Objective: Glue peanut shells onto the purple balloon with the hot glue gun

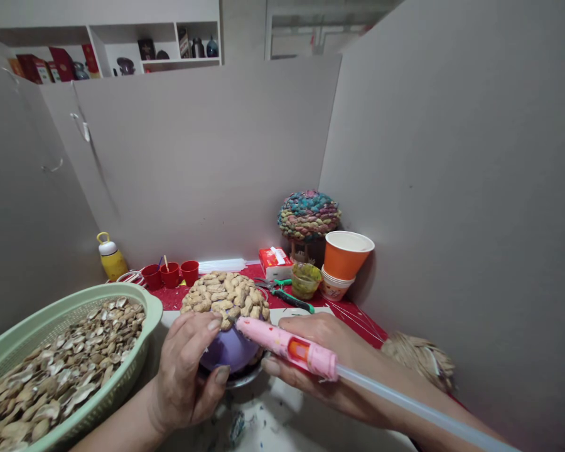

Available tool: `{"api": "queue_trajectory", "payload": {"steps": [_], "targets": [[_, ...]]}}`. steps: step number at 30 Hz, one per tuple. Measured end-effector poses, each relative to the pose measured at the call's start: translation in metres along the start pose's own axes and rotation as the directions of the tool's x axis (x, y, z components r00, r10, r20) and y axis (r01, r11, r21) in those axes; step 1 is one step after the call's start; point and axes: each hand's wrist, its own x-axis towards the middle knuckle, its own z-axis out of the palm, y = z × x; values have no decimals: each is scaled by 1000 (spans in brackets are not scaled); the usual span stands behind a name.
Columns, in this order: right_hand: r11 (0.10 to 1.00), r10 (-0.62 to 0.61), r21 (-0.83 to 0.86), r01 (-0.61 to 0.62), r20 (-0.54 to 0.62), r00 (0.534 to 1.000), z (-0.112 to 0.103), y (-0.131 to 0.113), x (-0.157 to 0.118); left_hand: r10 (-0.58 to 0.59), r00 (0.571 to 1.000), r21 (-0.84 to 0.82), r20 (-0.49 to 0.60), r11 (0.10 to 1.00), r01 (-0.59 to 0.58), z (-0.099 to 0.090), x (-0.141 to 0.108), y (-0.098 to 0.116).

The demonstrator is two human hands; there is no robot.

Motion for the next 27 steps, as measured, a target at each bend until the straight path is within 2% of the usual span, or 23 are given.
{"api": "queue_trajectory", "payload": {"steps": [6,10,16,19,22,23,24,25,26,27], "targets": [[1000,-5,-4,5,-7,1000,-1,-2,0,-91,996,-102,-21,991,88,0,-7,-2],[999,42,-18,-42,16,999,-1,-3,-2,-97,993,-147,-67,985,86,-1,-13,-5],[1000,1,4,-1,8,1000,-6,-2,-5,-146,981,-218,-128,969,116,-5,-11,-4],[1000,15,10,-15,-10,1000,-10,1,-9,-218,959,-280,-183,946,161,-5,-4,7],[999,24,37,-20,-112,993,-13,3,-13,-348,899,-445,-266,872,206,-5,1,24],[999,17,52,-9,-166,986,-14,4,-14,-401,888,-560,-223,799,220,-6,0,31],[998,8,65,7,-225,974,-14,4,-16,-461,884,-698,-77,658,282,-6,-1,37],[996,-5,81,29,-280,960,-15,4,-17,-491,858,-786,148,468,404,-6,-4,44],[994,-20,98,56,-328,944,-16,3,-17,-467,787,-786,403,263,559,-5,-7,52],[989,-31,122,80,-362,931,-17,1,-18,-431,709,-735,558,141,664,-4,-10,59]]}}
